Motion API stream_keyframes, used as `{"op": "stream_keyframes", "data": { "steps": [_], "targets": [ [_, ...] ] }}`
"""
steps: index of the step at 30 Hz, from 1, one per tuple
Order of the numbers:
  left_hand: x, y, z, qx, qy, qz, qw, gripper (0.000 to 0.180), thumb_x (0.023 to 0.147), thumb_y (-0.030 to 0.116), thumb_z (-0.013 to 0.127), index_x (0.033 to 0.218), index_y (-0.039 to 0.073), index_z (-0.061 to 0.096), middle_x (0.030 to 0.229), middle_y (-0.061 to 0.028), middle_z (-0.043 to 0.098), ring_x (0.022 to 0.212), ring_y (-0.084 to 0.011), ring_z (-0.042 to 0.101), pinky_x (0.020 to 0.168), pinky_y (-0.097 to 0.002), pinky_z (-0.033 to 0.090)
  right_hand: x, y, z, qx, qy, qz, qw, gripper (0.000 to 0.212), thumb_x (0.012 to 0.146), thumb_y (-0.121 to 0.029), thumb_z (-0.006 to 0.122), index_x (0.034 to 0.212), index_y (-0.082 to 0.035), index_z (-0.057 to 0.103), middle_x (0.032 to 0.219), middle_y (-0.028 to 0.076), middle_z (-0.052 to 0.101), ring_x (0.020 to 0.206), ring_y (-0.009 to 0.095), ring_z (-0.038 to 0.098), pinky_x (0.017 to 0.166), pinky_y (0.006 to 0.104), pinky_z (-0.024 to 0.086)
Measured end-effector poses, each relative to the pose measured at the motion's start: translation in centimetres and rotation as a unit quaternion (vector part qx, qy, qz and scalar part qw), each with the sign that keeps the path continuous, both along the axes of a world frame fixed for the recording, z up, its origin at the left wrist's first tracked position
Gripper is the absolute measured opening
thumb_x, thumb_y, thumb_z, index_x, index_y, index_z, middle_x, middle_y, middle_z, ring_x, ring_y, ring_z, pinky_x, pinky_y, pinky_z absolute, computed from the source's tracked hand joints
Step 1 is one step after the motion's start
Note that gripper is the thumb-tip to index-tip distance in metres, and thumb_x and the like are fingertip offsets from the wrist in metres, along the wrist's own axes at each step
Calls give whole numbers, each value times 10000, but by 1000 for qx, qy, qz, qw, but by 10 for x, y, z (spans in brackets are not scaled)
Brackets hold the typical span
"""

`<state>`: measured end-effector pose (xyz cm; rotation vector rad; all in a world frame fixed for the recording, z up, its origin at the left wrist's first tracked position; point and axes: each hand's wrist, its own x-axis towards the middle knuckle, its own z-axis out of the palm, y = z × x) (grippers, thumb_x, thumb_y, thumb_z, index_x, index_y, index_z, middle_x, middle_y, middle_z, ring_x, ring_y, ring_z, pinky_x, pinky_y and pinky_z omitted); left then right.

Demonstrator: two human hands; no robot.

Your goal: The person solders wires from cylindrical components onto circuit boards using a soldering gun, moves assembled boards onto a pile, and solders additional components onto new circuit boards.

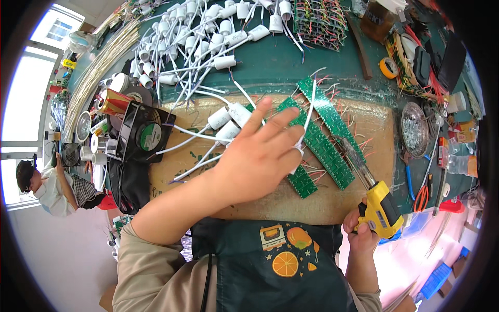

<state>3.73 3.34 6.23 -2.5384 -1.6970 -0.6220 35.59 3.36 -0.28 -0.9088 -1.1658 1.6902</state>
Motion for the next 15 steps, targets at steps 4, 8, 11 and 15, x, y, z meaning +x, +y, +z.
{"op": "stream_keyframes", "data": {
  "steps": [4,8,11,15],
  "targets": [
    [-48,28,-23,101,-65,132,984,206,766,14,630,953,91,666,1115,-91,663,1118,-313,607,1003,-468,444,0,1,0,-8,-1,-6,1000,748,840,-414,796,1327,35,448,647,30,504,513,123,479,461,256,383],
    [-98,60,-18,57,16,256,965,311,804,37,650,1112,85,646,1161,-95,671,1094,-307,607,938,-459,456,2,4,-3,6,28,17,999,612,882,-339,760,1276,44,490,695,66,547,562,138,515,509,268,445],
    [-114,70,-25,14,72,299,951,385,805,55,670,1186,97,635,1180,-90,670,1118,-302,596,948,-465,450,1,3,-1,0,31,17,999,605,884,-341,756,1271,41,493,698,70,550,563,141,517,508,271,445],
    [-117,77,-25,-33,100,313,944,414,797,78,688,1207,120,644,1190,-75,669,1147,-284,584,966,-467,439,3,2,-2,-13,35,12,999,613,877,-352,762,1272,33,495,699,68,552,562,141,519,508,273,444]
  ]
}}
